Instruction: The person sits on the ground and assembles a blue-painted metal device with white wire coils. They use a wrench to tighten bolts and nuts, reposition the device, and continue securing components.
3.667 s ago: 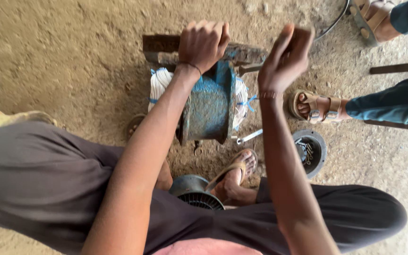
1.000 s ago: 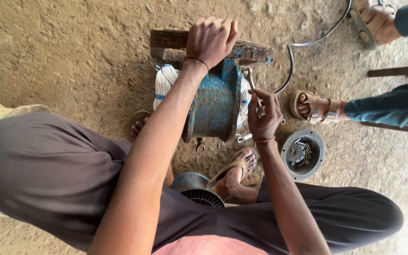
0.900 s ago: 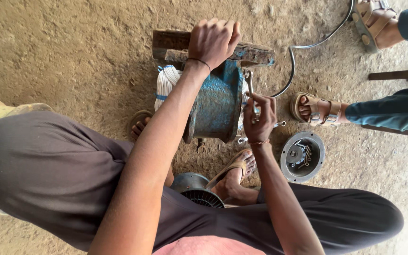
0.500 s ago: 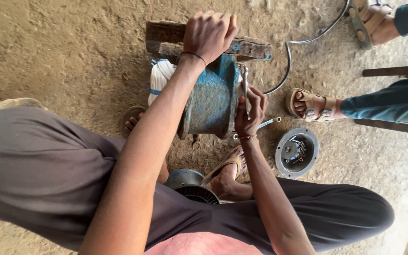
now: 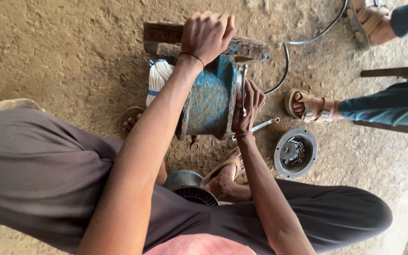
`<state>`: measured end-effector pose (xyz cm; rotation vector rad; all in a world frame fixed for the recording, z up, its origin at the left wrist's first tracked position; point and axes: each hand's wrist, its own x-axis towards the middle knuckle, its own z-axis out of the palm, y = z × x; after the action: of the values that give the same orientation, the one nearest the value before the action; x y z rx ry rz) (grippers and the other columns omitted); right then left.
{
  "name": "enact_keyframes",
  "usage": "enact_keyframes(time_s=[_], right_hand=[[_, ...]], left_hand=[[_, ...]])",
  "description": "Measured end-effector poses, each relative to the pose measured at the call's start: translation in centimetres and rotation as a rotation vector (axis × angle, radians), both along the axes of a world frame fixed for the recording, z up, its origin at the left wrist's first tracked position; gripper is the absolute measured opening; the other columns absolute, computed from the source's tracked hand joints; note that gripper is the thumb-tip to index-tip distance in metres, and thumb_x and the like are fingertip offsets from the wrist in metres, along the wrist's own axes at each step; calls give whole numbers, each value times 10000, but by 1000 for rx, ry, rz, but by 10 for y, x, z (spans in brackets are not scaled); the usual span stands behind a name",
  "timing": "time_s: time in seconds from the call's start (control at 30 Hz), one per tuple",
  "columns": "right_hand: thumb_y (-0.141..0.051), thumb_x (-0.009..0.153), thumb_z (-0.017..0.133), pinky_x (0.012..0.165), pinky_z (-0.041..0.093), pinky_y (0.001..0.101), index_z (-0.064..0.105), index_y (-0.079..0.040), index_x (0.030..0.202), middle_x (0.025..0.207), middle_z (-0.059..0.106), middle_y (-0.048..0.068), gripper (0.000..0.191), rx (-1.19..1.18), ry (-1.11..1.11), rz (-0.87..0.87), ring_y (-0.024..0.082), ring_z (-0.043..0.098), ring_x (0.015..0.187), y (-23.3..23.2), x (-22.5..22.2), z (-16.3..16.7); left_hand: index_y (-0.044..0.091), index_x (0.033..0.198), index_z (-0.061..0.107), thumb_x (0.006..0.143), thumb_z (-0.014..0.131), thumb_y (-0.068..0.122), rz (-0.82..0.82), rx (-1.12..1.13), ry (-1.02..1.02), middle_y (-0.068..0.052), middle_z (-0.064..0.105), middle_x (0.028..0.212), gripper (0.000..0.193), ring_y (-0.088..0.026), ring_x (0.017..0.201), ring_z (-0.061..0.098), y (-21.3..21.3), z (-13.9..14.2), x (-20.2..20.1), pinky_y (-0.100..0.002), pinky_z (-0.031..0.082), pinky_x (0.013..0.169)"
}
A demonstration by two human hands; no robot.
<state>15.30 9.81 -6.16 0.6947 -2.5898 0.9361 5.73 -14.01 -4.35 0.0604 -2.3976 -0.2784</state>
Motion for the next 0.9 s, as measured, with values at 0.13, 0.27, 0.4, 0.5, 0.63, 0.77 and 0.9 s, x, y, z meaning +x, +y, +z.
enact_keyframes(time_s=[0.13, 0.27, 0.4, 0.5, 0.63, 0.77, 0.9], right_hand=[[-404, 1086, 370, 1056, 370, 442, 628, -31, 1381, 1337, 642, 152, 541, 1, -63, -17, 280, 517, 1199, -5, -10, 8], [-419, 1132, 365, 1088, 377, 465, 634, 0, 1374, 1377, 668, 180, 554, -39, -67, 37, 304, 560, 1198, -5, 2, 18], [-373, 1126, 358, 1128, 384, 452, 627, -6, 1379, 1393, 643, 176, 521, -106, -5, 29, 327, 576, 1264, -6, 10, 25], [-362, 1133, 377, 1150, 374, 459, 615, 3, 1397, 1411, 638, 178, 510, -81, -4, 68, 341, 575, 1285, -4, 12, 24], [-380, 1122, 381, 1160, 365, 460, 614, -24, 1419, 1444, 633, 137, 519, -37, 17, 48, 317, 558, 1308, -2, 11, 14], [-380, 1139, 396, 1202, 318, 464, 572, -37, 1488, 1525, 581, 105, 520, 11, -36, 20, 304, 494, 1381, 0, 11, 1], [-390, 1134, 384, 1200, 290, 431, 557, -68, 1509, 1556, 558, 85, 523, 3, -51, 14, 278, 471, 1398, 2, 11, -6]], left_hand=[[210, 760, 674, 1130, 421, 393, -10, 11, -65, 52, 591, 549, 483, -73, 427, 476, 0, 0, 1, -280, 377, 430], [201, 765, 674, 1126, 423, 385, -30, 34, -20, 49, 593, 554, 477, -66, 434, 476, 0, 0, 0, -273, 377, 436], [202, 728, 660, 1114, 439, 380, -15, 25, -66, 53, 584, 531, 479, -75, 411, 462, 0, 1, -1, -286, 372, 420], [197, 743, 664, 1120, 437, 379, -17, 28, -57, 51, 589, 541, 476, -67, 417, 457, 0, 1, -1, -276, 366, 416], [204, 718, 654, 1118, 442, 383, -27, 31, -95, 49, 584, 530, 487, -72, 419, 455, 0, 0, -1, -282, 372, 422], [206, 722, 654, 1116, 437, 391, -16, 18, -71, 54, 588, 538, 487, -69, 422, 459, 0, -1, -2, -285, 376, 427], [207, 742, 661, 1129, 434, 392, -24, 37, -32, 53, 591, 550, 485, -66, 438, 464, 0, -1, -1, -278, 378, 438]])
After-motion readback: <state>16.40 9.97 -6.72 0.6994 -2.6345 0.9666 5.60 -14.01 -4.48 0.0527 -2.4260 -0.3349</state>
